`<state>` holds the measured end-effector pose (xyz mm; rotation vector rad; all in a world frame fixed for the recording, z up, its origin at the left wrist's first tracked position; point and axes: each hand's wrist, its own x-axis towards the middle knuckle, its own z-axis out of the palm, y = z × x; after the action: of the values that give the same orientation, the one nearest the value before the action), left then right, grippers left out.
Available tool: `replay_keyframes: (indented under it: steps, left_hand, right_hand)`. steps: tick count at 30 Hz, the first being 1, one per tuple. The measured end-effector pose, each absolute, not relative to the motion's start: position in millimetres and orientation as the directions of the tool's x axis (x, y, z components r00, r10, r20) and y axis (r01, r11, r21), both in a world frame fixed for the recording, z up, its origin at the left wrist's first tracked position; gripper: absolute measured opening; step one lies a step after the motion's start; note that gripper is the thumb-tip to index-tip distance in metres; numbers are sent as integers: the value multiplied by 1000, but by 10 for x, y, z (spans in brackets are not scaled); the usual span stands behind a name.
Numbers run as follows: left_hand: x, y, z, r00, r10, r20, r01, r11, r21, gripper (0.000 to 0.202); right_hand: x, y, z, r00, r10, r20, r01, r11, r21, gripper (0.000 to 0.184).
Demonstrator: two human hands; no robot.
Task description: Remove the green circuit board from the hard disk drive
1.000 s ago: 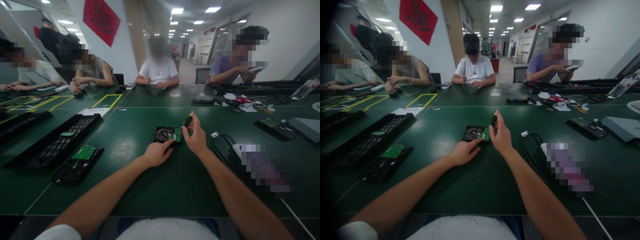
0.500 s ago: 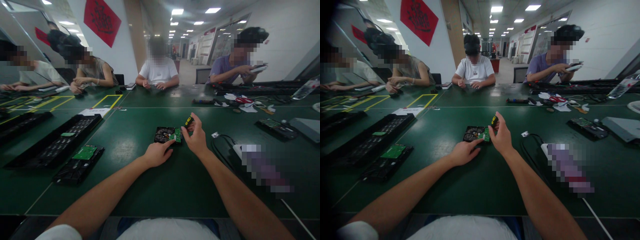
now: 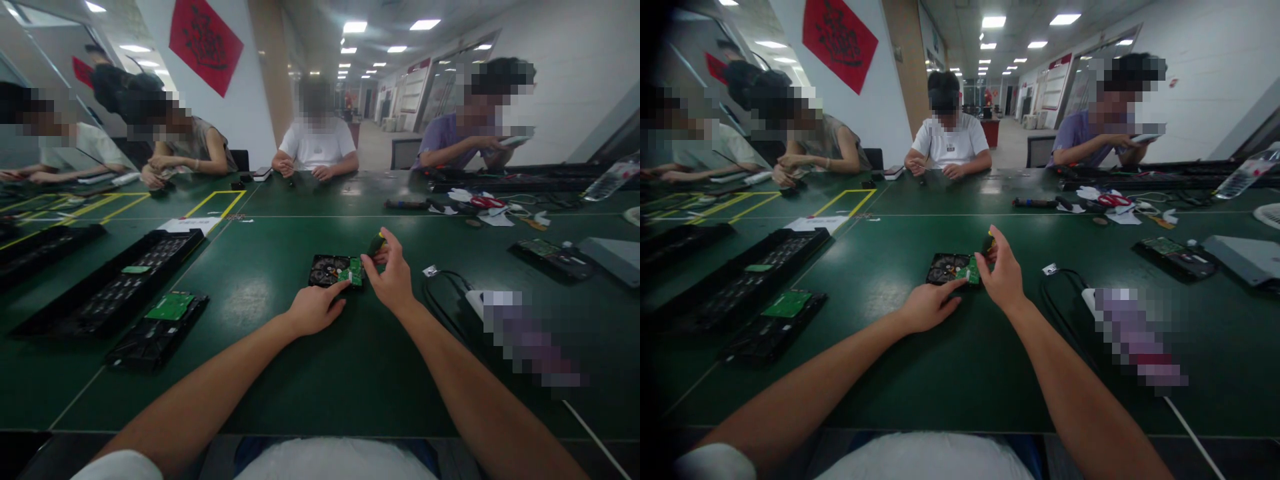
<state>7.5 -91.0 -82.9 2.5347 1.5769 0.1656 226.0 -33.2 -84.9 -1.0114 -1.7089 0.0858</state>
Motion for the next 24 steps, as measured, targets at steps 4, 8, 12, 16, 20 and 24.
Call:
replay_keyframes:
  steps: [4, 8, 12, 16, 20, 24]
  left_hand:
    - [73, -913, -836, 444, 896, 26, 878, -440, 189, 56]
    - [73, -913, -835, 442, 897, 25, 880, -439, 184, 56]
    - [74, -916, -823, 448, 893, 29, 875, -445, 191, 56]
    - [72, -922, -814, 450, 893, 29, 874, -447, 191, 56]
    - [72, -920, -813, 445, 896, 12, 879, -439, 188, 57]
    - [76, -917, -812, 448, 894, 13, 876, -442, 193, 57]
  right_hand:
    - [2273, -333, -843, -48, 650, 758, 583, 635, -508, 73]
    - [2278, -324, -857, -57, 660, 749, 568, 639, -519, 76]
    - [2275, -310, -878, -28, 655, 755, 566, 633, -528, 77]
    - [2275, -320, -867, -38, 655, 755, 568, 636, -523, 75]
    - [2283, -327, -850, -61, 663, 746, 557, 643, -526, 74]
    - [2291, -318, -847, -66, 661, 748, 565, 642, -518, 76]
